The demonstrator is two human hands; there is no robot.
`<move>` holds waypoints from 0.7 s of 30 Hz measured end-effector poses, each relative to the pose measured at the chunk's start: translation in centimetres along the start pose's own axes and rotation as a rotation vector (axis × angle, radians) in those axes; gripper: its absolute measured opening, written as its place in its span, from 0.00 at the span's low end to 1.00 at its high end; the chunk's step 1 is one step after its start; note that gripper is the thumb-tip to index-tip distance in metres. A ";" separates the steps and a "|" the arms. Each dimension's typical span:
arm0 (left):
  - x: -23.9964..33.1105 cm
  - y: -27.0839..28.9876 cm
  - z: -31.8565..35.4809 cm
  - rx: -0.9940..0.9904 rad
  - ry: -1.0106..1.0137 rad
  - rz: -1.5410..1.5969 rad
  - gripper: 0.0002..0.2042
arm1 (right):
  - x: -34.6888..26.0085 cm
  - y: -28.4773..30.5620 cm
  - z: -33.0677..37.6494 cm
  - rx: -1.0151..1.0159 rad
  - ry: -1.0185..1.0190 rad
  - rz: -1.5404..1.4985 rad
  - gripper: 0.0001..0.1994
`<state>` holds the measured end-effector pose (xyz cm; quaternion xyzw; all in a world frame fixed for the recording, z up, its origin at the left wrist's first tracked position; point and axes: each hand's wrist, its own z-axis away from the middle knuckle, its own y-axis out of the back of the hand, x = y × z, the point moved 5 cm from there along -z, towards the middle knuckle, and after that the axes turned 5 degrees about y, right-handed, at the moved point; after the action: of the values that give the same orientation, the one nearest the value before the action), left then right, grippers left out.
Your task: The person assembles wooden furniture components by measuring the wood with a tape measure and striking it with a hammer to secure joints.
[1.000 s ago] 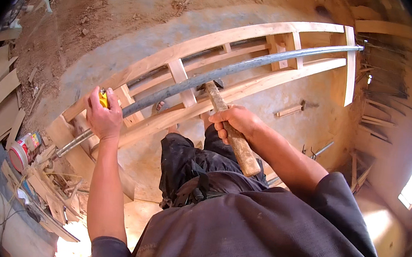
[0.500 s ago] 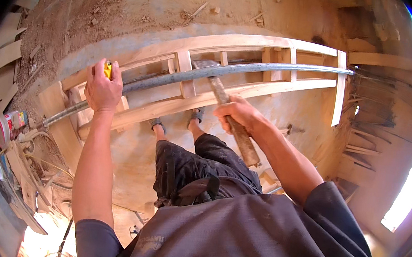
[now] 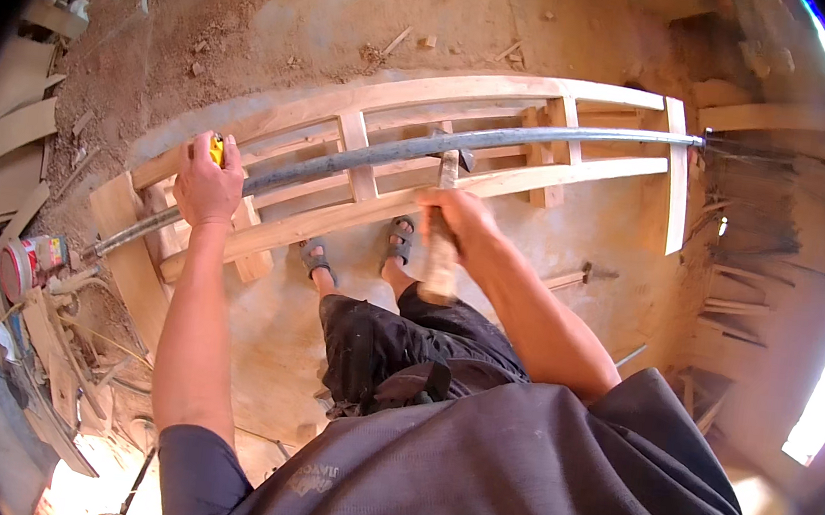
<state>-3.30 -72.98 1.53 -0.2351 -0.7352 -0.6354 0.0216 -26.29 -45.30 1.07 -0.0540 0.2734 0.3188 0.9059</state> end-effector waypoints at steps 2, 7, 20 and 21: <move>-0.1 -0.1 -0.1 0.018 0.004 -0.006 0.15 | 0.9 -1.4 1.2 -0.212 0.056 0.197 0.11; 0.0 -0.6 -0.1 -0.011 0.046 0.068 0.17 | 0.4 1.5 2.0 -0.562 0.101 0.329 0.04; -9.3 6.0 9.8 0.060 0.867 1.239 0.13 | 3.2 2.4 6.0 -0.871 0.198 0.717 0.21; -10.4 7.1 12.1 0.110 0.983 1.358 0.13 | 3.4 -0.6 6.5 -0.900 0.227 0.819 0.22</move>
<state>11.86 -64.25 2.31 -0.3216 -0.3709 -0.4779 0.7284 -20.80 -42.13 4.70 -0.3549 0.2052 0.7171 0.5637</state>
